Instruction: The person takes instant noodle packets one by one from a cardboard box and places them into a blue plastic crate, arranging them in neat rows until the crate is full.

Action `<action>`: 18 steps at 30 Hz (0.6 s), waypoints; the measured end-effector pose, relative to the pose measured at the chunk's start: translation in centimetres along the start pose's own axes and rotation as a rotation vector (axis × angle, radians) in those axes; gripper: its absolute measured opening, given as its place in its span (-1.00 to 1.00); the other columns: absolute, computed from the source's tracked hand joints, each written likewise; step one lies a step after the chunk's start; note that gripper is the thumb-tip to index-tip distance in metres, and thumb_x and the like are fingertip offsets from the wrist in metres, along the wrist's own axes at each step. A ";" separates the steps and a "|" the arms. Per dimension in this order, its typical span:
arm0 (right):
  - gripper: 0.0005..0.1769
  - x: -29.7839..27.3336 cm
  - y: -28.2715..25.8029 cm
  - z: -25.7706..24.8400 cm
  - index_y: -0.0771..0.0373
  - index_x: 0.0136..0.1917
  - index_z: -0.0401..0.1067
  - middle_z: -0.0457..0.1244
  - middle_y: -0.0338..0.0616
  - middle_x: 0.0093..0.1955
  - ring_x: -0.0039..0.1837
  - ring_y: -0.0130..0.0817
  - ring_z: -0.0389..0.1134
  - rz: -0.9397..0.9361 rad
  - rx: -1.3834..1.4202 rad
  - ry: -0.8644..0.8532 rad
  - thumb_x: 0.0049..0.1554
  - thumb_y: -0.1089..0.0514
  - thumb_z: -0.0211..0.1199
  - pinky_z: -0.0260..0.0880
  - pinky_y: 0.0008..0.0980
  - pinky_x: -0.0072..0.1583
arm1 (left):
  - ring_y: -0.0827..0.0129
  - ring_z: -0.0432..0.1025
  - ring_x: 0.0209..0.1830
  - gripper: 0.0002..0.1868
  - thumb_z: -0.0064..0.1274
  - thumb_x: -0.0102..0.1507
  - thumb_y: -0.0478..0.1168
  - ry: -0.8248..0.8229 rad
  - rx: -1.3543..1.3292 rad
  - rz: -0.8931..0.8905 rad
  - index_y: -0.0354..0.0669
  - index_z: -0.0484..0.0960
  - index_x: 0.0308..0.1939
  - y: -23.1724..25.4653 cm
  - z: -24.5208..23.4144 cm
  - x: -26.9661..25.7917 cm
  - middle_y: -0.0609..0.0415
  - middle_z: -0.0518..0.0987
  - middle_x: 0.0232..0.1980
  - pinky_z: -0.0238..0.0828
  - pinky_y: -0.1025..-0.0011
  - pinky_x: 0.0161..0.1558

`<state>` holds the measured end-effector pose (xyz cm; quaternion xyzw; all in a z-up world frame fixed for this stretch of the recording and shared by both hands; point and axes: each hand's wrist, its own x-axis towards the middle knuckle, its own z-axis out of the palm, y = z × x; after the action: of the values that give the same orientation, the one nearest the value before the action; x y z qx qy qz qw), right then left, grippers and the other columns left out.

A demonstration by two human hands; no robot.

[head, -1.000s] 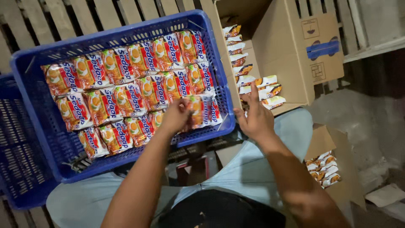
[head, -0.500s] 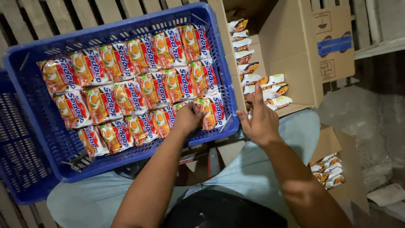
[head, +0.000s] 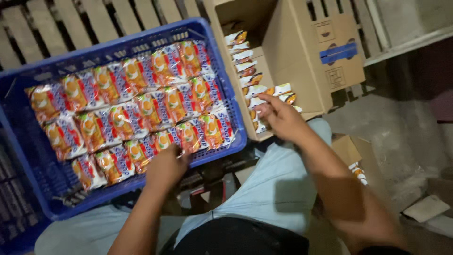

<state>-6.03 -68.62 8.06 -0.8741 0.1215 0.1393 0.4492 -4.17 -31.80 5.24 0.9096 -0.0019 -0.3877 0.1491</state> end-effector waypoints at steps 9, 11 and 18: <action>-0.63 2.7 -4.3 -11.7 0.02 0.38 0.51 0.44 -0.23 0.35 0.39 -0.29 0.44 0.264 -0.107 0.113 0.37 -0.02 0.14 0.38 -0.21 0.34 | -0.18 0.61 -0.08 -0.66 -0.03 0.32 0.01 0.441 0.096 0.145 -0.01 0.80 -0.08 -6.5 5.4 1.0 -0.21 0.73 -0.17 0.49 -0.15 -0.03; -0.81 4.8 -1.5 -10.8 0.06 0.17 0.49 0.41 -0.19 0.13 0.19 -0.22 0.39 0.201 -0.236 0.038 0.37 0.03 0.13 0.33 -0.17 0.18 | -0.12 0.60 0.01 -0.66 -0.08 0.32 0.01 0.396 0.127 0.097 0.13 0.81 -0.05 -5.4 4.9 0.6 -0.16 0.74 -0.14 0.50 -0.11 0.00; -0.71 10.0 4.1 -6.5 0.36 -0.25 0.38 0.21 0.06 -0.05 -0.12 -0.01 0.28 0.094 -0.837 -0.309 -0.04 0.66 0.00 0.27 -0.04 -0.30 | 0.05 0.56 0.28 -0.53 -0.15 0.31 0.05 0.170 0.135 -0.150 0.32 0.78 0.18 -4.0 3.6 0.8 0.03 0.74 0.18 0.54 -0.05 0.14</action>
<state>2.79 -77.13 5.06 -0.9431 0.0257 0.3254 0.0629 -6.59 -29.04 1.23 0.9449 0.0526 -0.3180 0.0577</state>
